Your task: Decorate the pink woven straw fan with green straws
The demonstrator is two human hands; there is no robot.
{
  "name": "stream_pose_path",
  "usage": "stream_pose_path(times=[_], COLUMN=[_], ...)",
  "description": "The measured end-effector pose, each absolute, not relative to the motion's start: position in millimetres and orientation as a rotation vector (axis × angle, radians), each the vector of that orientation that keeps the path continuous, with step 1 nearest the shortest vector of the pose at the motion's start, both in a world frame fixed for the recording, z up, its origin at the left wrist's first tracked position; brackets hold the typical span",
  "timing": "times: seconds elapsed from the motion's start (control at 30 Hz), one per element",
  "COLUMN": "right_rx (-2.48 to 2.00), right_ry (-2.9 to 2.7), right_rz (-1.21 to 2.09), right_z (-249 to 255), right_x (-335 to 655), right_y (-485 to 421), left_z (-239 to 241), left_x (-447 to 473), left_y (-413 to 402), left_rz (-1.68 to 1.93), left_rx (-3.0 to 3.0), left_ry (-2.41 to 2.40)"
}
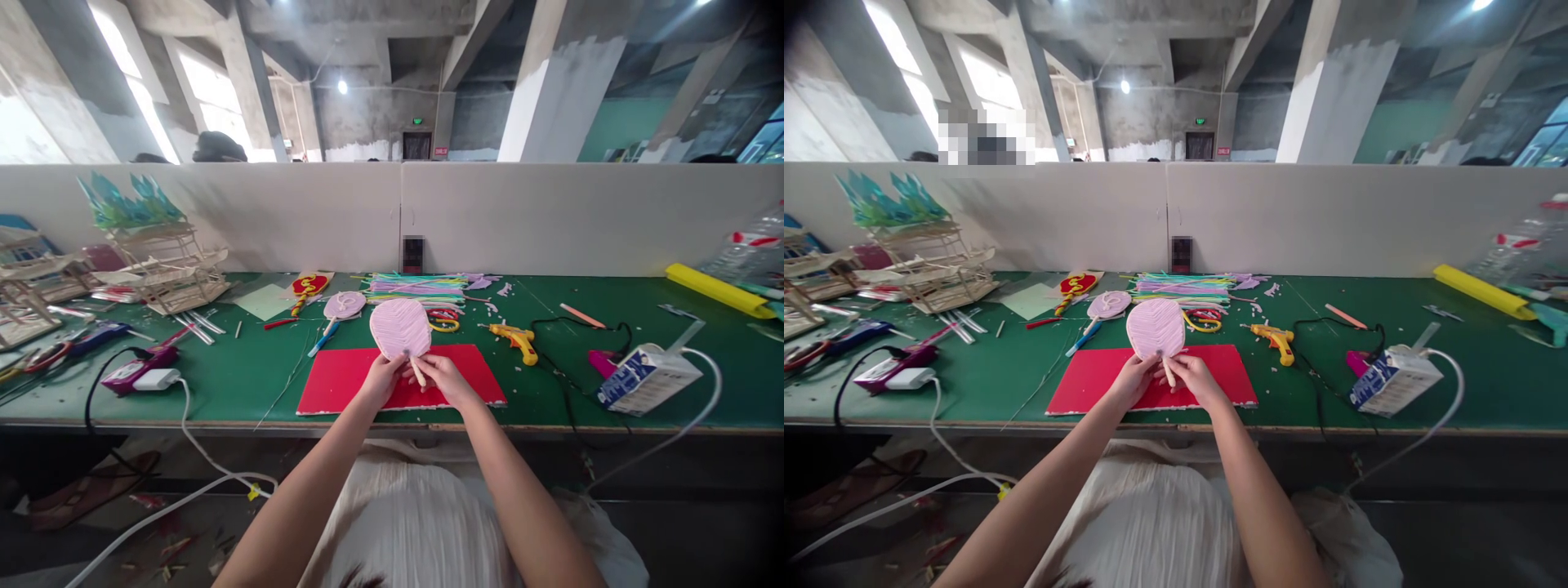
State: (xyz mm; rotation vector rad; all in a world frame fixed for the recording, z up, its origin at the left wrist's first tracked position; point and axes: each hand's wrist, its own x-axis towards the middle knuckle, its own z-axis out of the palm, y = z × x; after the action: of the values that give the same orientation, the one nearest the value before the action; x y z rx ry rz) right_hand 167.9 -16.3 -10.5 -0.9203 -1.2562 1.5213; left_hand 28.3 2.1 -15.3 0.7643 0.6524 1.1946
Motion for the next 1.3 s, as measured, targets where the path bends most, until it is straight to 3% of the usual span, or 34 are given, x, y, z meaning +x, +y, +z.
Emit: stream_pose_path(times=[0.53,0.73,1.3], right_rx=[-0.967,-1.078,-0.985], right_ry=[-1.257,-1.021,-0.867], right_rz=[1.442,1.136,1.129], right_z=[-11.3,-21.1,-23.6], right_x=[164.5,166.4,167.1], right_y=[-16.5,-10.1,-5.9], left_z=[-13.3,-14.6,-11.3], left_x=[27.1,29.2,22.9], left_y=[-1.8,-4.1,-4.2], left_rz=[1.19,1.163,1.069], left_rx=[0.814,0.896,0.84], left_ry=[0.642,0.69,0.695])
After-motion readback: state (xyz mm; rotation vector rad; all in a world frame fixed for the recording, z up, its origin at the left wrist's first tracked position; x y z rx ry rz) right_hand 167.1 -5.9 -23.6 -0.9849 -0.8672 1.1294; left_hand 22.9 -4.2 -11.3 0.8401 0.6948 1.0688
